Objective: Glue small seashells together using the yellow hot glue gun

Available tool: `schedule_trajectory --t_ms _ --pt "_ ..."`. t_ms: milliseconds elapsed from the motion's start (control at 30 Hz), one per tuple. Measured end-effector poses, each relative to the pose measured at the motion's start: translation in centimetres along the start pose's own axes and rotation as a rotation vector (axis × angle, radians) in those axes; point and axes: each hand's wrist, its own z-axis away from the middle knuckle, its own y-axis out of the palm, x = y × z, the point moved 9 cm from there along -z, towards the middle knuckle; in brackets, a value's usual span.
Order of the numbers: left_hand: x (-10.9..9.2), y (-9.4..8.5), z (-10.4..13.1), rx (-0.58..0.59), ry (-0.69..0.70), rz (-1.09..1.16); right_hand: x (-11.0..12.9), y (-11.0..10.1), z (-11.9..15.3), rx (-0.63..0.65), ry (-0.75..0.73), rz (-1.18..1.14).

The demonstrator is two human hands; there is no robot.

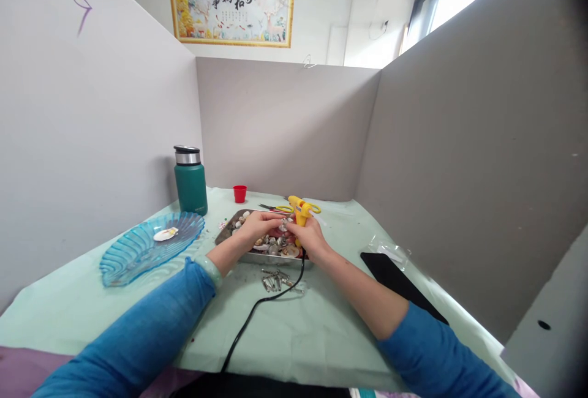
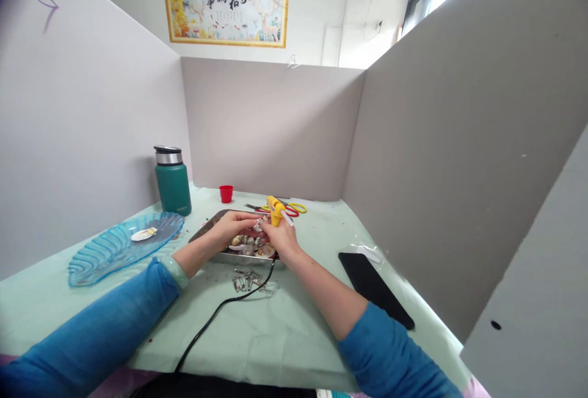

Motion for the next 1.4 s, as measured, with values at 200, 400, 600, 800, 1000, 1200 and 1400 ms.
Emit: schedule_trajectory --t_ms 200,400,600,800,1000,1200,1400 --pt "0.17 -0.04 -0.07 0.011 0.004 0.014 -0.09 -0.25 -0.12 -0.026 0.004 -0.006" --pt "0.28 -0.25 -0.02 0.002 0.000 -0.039 0.38 0.09 0.21 0.000 0.002 -0.023" --pt "0.16 -0.22 0.14 -0.007 -0.016 -0.012 0.23 0.09 0.15 0.002 0.010 0.005" --pt "-0.13 -0.26 0.07 -0.044 0.005 -0.065 0.20 0.29 0.11 0.029 0.009 0.023" --pt "0.05 -0.33 -0.14 -0.066 -0.005 -0.062 0.21 0.36 0.17 0.037 0.014 0.011" --pt "0.30 -0.47 -0.23 -0.035 -0.010 -0.045 0.35 0.40 0.26 0.029 0.015 0.005" --pt "0.63 0.12 -0.10 0.054 -0.033 0.052 0.39 -0.15 0.29 -0.031 0.032 -0.015"
